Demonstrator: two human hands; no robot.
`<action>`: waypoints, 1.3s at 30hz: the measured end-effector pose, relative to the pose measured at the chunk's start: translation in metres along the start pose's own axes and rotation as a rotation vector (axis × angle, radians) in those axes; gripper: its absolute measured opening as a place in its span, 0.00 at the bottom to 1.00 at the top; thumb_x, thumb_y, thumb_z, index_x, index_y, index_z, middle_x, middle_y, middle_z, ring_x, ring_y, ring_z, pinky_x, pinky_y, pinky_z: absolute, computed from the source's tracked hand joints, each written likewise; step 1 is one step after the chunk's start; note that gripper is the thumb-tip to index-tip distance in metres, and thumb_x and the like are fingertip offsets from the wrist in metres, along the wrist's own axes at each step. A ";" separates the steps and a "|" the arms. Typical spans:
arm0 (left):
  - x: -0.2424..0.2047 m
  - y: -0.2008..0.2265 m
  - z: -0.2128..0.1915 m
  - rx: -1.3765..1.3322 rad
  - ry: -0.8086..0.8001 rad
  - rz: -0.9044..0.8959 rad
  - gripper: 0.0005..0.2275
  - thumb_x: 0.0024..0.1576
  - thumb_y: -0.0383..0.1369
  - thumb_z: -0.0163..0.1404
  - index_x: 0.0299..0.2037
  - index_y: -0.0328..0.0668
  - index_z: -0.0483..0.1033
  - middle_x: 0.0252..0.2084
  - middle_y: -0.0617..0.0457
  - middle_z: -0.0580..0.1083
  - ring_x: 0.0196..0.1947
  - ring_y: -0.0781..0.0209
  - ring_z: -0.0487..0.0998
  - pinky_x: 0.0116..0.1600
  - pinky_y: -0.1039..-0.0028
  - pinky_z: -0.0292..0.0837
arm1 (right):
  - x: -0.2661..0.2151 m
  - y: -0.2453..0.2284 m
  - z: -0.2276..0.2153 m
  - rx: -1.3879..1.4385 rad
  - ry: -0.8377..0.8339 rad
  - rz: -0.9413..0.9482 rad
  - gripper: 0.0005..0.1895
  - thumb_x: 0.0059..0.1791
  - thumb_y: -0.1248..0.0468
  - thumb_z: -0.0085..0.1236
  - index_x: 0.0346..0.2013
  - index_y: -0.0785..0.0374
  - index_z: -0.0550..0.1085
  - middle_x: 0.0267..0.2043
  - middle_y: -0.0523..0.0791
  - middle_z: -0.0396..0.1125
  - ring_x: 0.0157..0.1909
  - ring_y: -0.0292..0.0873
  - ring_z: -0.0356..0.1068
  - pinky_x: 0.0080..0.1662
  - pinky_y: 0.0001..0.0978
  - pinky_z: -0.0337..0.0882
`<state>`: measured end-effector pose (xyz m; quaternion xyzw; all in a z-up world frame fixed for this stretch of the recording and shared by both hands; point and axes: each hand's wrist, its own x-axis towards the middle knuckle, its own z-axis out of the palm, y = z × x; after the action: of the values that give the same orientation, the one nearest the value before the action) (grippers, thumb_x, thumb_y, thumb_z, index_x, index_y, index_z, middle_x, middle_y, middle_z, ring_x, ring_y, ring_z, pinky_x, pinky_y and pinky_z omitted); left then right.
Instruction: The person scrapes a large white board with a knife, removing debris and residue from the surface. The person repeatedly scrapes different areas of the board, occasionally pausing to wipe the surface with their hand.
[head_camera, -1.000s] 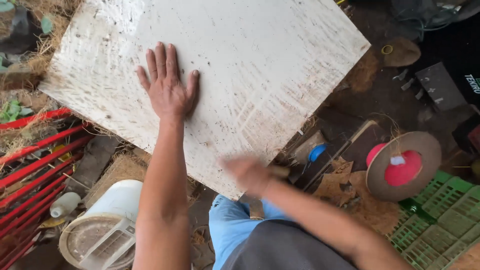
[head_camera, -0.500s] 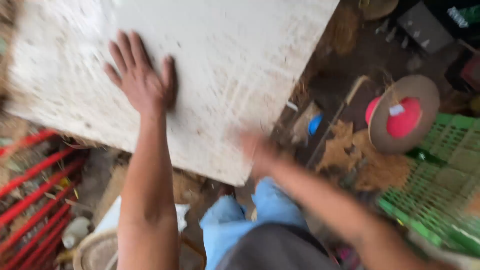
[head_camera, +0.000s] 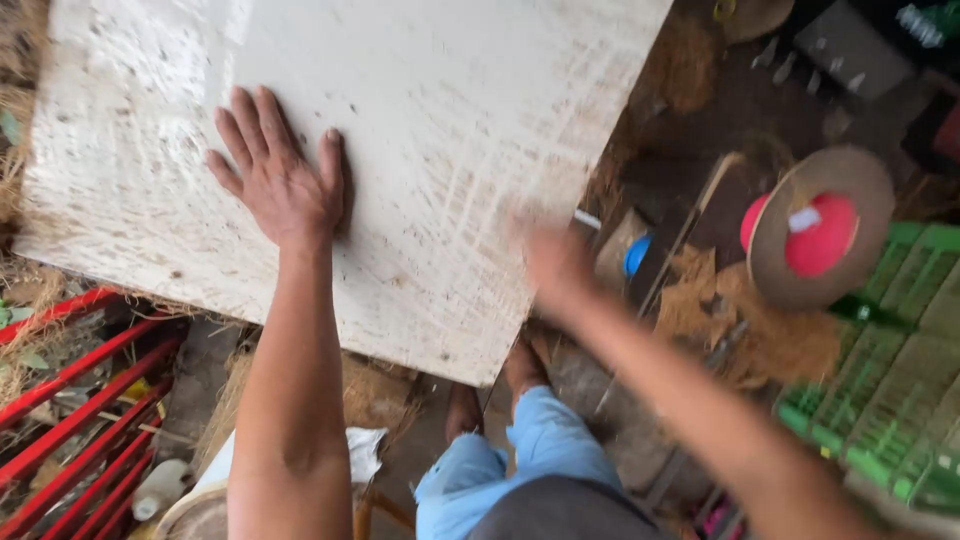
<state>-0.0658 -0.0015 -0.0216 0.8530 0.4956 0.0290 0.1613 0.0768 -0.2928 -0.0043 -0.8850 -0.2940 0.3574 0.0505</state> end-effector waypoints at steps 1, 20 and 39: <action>0.005 -0.001 0.000 -0.007 0.017 -0.006 0.35 0.65 0.61 0.34 0.77 0.51 0.44 0.78 0.56 0.42 0.77 0.51 0.38 0.75 0.47 0.27 | -0.022 0.010 0.023 -0.008 0.011 -0.013 0.24 0.57 0.50 0.34 0.22 0.54 0.68 0.24 0.45 0.65 0.29 0.45 0.66 0.31 0.43 0.64; 0.005 0.002 -0.011 -0.029 0.092 0.002 0.40 0.59 0.63 0.24 0.73 0.41 0.54 0.75 0.45 0.50 0.74 0.46 0.43 0.71 0.42 0.33 | 0.005 0.199 0.018 0.259 0.435 -0.195 0.25 0.50 0.71 0.44 0.63 0.65 0.67 0.62 0.51 0.66 0.61 0.50 0.65 0.61 0.37 0.61; 0.010 -0.007 0.017 0.173 -0.121 -0.081 0.45 0.54 0.69 0.10 0.79 0.51 0.35 0.77 0.58 0.31 0.78 0.56 0.30 0.76 0.51 0.21 | 0.005 0.012 -0.142 0.387 -0.115 0.044 0.29 0.53 0.36 0.38 0.16 0.49 0.57 0.15 0.34 0.45 0.14 0.34 0.46 0.20 0.27 0.54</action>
<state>-0.0624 0.0060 -0.0412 0.8431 0.5198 -0.0723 0.1177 0.1796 -0.2827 0.0937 -0.8431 -0.2029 0.4582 0.1952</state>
